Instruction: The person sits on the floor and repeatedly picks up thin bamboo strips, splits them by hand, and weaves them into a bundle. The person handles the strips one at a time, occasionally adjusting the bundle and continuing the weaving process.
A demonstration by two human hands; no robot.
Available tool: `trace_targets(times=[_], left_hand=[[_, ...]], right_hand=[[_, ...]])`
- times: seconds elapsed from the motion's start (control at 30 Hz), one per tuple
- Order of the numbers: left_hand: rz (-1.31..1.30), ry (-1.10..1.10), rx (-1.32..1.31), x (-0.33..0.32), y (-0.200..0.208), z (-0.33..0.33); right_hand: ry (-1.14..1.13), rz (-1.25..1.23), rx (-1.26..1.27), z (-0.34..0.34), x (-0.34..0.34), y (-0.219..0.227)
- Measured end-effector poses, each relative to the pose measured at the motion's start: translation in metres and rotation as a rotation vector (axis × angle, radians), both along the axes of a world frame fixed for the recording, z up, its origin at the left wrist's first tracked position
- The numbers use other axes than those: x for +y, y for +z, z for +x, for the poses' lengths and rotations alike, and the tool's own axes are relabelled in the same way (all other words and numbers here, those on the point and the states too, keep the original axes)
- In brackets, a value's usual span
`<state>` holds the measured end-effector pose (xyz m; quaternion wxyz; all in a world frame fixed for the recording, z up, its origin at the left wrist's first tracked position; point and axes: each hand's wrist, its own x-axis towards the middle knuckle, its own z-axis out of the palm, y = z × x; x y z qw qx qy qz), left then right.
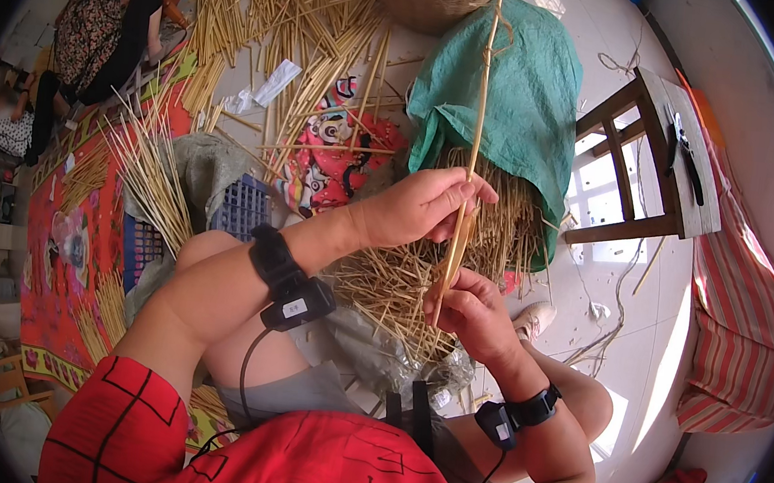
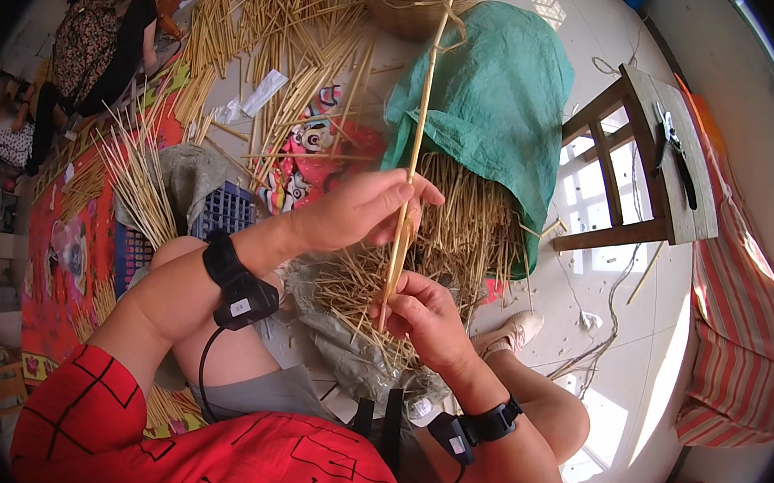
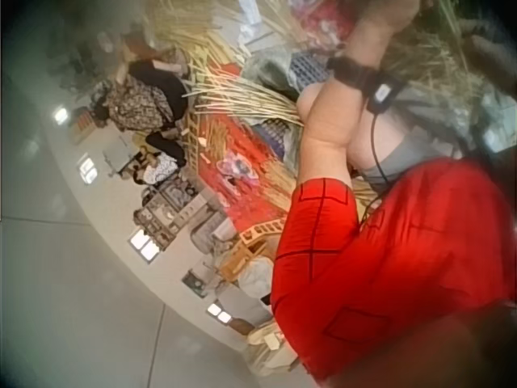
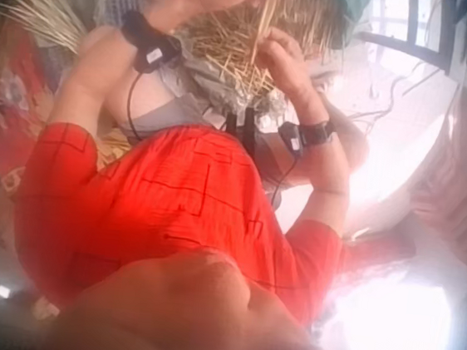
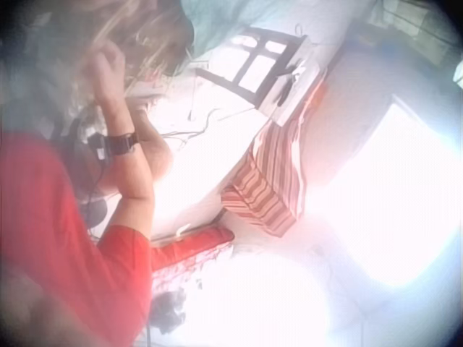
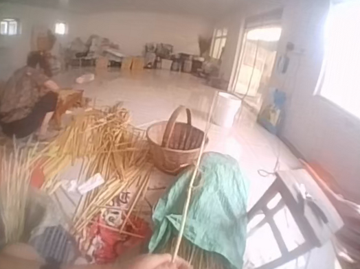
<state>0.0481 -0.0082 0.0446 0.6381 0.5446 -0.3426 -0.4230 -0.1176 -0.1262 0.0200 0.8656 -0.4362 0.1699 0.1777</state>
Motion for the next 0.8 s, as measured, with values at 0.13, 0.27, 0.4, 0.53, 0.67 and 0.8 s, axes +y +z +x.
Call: trace_targets(times=[0.13,0.27,0.4,0.53,0.67,0.8], left_hand=[[-0.022,0.018,0.031,-0.001,0.001,0.002],[0.031,0.161,0.024,-0.003,-0.004,0.003],[-0.005,0.057,0.118,-0.002,-0.004,0.007],[-0.027,-0.034,0.176,-0.003,0.002,0.007],[-0.010,-0.055,0.234,-0.001,-0.002,0.011],[-0.089,-0.076,0.329,-0.001,-0.003,0.014]], right_hand=[[-0.004,0.003,-0.062,-0.001,-0.004,-0.006],[-0.071,-0.037,-0.070,0.000,-0.001,-0.009],[-0.036,-0.050,-0.051,0.000,-0.002,-0.003],[0.041,-0.058,-0.041,-0.001,-0.006,-0.005],[0.043,-0.126,-0.064,0.000,-0.004,-0.003],[-0.018,-0.051,-0.089,-0.002,-0.004,-0.010]])
